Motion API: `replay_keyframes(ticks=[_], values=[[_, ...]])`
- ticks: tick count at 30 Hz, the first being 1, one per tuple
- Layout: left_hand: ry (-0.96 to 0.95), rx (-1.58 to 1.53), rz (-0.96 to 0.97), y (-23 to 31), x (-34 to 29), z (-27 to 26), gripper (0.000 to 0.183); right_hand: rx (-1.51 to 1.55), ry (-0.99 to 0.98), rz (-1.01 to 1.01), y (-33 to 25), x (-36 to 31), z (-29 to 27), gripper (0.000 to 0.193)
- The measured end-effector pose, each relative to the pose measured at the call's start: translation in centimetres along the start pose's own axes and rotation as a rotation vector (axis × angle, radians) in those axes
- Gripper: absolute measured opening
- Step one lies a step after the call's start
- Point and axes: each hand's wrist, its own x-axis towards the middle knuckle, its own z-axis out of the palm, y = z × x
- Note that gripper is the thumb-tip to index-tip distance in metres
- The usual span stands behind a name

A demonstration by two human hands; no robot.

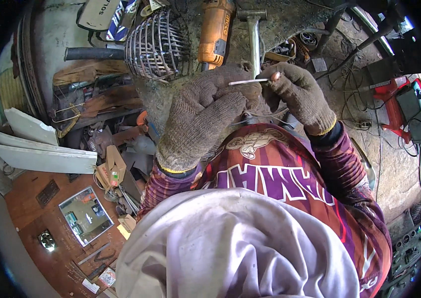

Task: The person strikes a metal cage with a hammer, positions a metal rod against the cage by hand, and welds the rod to the structure using a torch.

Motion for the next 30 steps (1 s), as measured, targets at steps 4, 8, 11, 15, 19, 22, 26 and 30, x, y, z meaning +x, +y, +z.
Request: replay_keyframes(ticks=[4,8,11,15,19,22,26,30], values=[[-0.004,0.036,-0.031,-0.5,1.0,0.3,0.022,-0.058,-0.126,-0.013,0.4,0.0,-0.2,0.026],[0.082,0.243,0.112,-1.5,1.6,1.1,0.013,-0.044,-0.152,0.084,1.4,-0.1,0.5,0.024],[0.136,0.349,0.098,-2.0,2.2,2.0,0.013,0.073,-0.167,0.13,0.7,-0.2,0.7,0.025],[0.037,0.582,0.123,-1.7,2.7,1.4,0.017,-0.006,-0.116,0.108,0.0,-0.3,0.8,0.025],[0.03,0.897,0.361,-1.2,2.7,1.6,0.018,-0.351,-0.108,-0.063,-0.5,0.0,-0.2,0.03],[0.165,0.733,0.07,-1.8,2.4,1.7,0.016,-0.261,0.131,-0.134,-0.5,0.5,-0.5,0.04],[-0.004,0.794,0.065,-2.9,2.6,1.7,0.016,-0.729,0.066,-0.231,-2.7,1.6,-1.5,0.031],[-0.001,0.645,0.098,-2.6,3.1,2.4,0.017,-0.631,0.103,-0.073,-3.7,1.1,-2.4,0.028]])
